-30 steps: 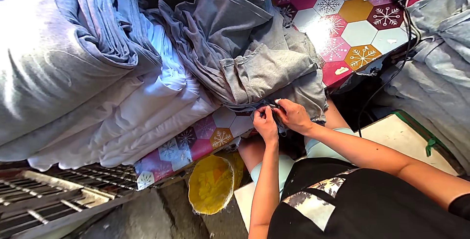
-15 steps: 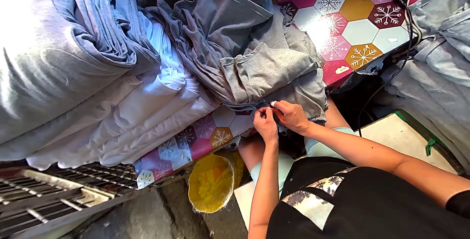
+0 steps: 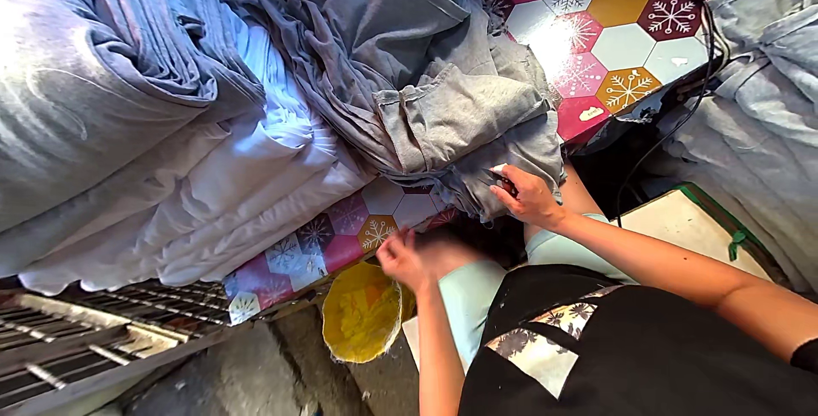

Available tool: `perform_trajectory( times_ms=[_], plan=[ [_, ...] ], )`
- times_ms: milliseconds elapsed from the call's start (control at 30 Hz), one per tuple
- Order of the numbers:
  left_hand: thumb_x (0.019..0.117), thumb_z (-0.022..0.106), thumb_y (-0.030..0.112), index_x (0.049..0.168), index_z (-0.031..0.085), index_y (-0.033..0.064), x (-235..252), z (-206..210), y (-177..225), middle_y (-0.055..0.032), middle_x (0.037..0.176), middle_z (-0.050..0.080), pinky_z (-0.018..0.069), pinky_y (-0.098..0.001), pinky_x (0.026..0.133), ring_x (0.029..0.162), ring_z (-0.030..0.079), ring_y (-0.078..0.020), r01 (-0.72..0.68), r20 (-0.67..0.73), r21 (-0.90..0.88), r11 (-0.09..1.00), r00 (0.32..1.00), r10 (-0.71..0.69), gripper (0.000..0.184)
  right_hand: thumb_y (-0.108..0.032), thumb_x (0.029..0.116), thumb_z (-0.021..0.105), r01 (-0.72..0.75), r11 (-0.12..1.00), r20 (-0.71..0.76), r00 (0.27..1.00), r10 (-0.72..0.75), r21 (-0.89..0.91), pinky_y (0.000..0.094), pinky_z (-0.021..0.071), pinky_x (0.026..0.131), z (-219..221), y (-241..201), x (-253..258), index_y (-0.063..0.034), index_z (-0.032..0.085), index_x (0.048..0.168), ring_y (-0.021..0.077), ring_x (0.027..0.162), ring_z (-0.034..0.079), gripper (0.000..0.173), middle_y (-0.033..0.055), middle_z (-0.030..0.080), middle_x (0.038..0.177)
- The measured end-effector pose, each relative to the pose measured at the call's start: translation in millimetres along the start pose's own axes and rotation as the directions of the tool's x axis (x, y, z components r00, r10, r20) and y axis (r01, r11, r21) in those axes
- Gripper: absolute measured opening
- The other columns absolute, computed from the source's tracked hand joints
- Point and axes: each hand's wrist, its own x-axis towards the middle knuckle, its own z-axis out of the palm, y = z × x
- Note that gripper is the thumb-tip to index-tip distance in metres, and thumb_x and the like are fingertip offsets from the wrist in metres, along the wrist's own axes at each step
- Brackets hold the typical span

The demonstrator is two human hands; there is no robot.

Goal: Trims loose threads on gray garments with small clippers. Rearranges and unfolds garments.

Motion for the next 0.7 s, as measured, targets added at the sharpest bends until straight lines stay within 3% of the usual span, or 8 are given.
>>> perform_trajectory(
  times_ms=[67, 133, 233, 333, 433, 500, 567, 700],
  plan=[
    [0.1104, 0.037, 0.011, 0.146, 0.032, -0.0106, 5, -31, -6, -0.0281, 0.136, 0.047, 0.0548, -0.0374, 0.094, 0.111, 0.062, -0.0285, 0.200, -0.188, -0.052, 0.978, 0.960, -0.206, 0.042, -0.043, 0.0801, 0.083, 0.077, 0.992, 0.020, 0.997, -0.075, -0.097, 0.0464, 0.0567, 0.057, -4, 3, -19, 0.0032, 0.066, 0.117, 0.0276, 0.070, 0.070, 0.061, 0.0157, 0.072, 0.094],
    [0.1062, 0.045, 0.005, 0.148, 0.030, -0.0092, -7, -40, -12, -0.0291, 0.141, 0.042, 0.0517, -0.0381, 0.097, 0.116, 0.057, -0.0297, 0.242, -0.160, 0.036, 0.970, 0.959, -0.233, 0.047, -0.044, 0.0768, 0.085, 0.144, 0.966, 0.086, 0.988, -0.128, -0.215, 0.0466, 0.0542, 0.050, 4, 4, -35, 0.0025, 0.066, 0.112, 0.0297, 0.062, 0.068, 0.061, 0.0162, 0.070, 0.089],
    [0.0939, 0.060, -0.001, 0.127, 0.050, -0.0180, -45, -22, -16, -0.0297, 0.124, 0.059, 0.0534, -0.0347, 0.095, 0.109, 0.063, -0.0257, -0.089, 0.243, 0.328, 0.940, 0.970, 0.007, 0.038, -0.019, 0.0843, 0.078, 0.140, 0.945, 0.105, 0.988, -0.113, -0.297, 0.0485, 0.0546, 0.049, 17, 9, -41, 0.0038, 0.067, 0.105, 0.0333, 0.060, 0.069, 0.032, 0.0189, 0.070, 0.089],
    [0.0884, 0.073, 0.003, 0.117, 0.063, -0.0139, -67, 17, -21, -0.0274, 0.122, 0.064, 0.0587, -0.0366, 0.090, 0.108, 0.068, -0.0286, -0.444, 0.586, 0.356, 0.822, 0.791, 0.173, 0.035, -0.005, 0.0820, 0.072, 0.047, 0.992, 0.057, 0.998, -0.041, -0.115, 0.0499, 0.0547, 0.054, 12, -2, -33, 0.0051, 0.069, 0.095, 0.0325, 0.063, 0.069, 0.017, 0.0175, 0.069, 0.079],
    [0.0792, 0.081, 0.004, 0.114, 0.066, -0.0130, -77, 54, -27, -0.0285, 0.121, 0.064, 0.0567, -0.0402, 0.094, 0.112, 0.066, -0.0333, -0.548, 0.626, 0.217, 0.808, 0.713, 0.316, 0.042, -0.006, 0.0871, 0.067, -0.154, 0.976, 0.149, 0.980, 0.131, 0.152, 0.0419, 0.0528, 0.059, -9, -17, -22, 0.0036, 0.068, 0.099, 0.0226, 0.063, 0.063, 0.015, 0.0123, 0.064, 0.072],
    [0.0791, 0.078, 0.005, 0.108, 0.068, -0.0120, -79, 70, -21, -0.0243, 0.116, 0.067, 0.0547, -0.0350, 0.095, 0.111, 0.066, -0.0267, -0.546, 0.572, 0.086, 0.833, 0.712, 0.407, 0.035, -0.006, 0.0904, 0.065, -0.279, 0.919, 0.197, 0.953, 0.230, 0.279, 0.0321, 0.0492, 0.059, -22, -25, -15, 0.0007, 0.066, 0.100, 0.0127, 0.062, 0.057, 0.012, 0.0068, 0.061, 0.072],
    [0.0823, 0.074, 0.010, 0.111, 0.067, -0.0110, -78, 75, -11, -0.0207, 0.119, 0.065, 0.0559, -0.0302, 0.095, 0.114, 0.064, -0.0197, -0.513, 0.581, -0.060, 0.856, 0.679, 0.448, 0.036, -0.005, 0.0901, 0.065, -0.297, 0.898, 0.184, 0.951, 0.248, 0.325, 0.0290, 0.0485, 0.058, -30, -28, -12, 0.0001, 0.066, 0.100, 0.0097, 0.061, 0.056, 0.011, 0.0052, 0.061, 0.072],
    [0.0803, 0.076, 0.019, 0.123, 0.060, -0.0104, -81, 78, 3, -0.0226, 0.131, 0.058, 0.0547, -0.0329, 0.099, 0.123, 0.059, -0.0223, -0.493, 0.632, -0.091, 0.865, 0.643, 0.433, 0.055, -0.006, 0.0885, 0.064, -0.242, 0.907, 0.124, 0.969, 0.212, 0.344, 0.0258, 0.0474, 0.056, -36, -34, -7, -0.0016, 0.066, 0.098, 0.0073, 0.059, 0.055, 0.010, 0.0031, 0.060, 0.070]
  ],
)
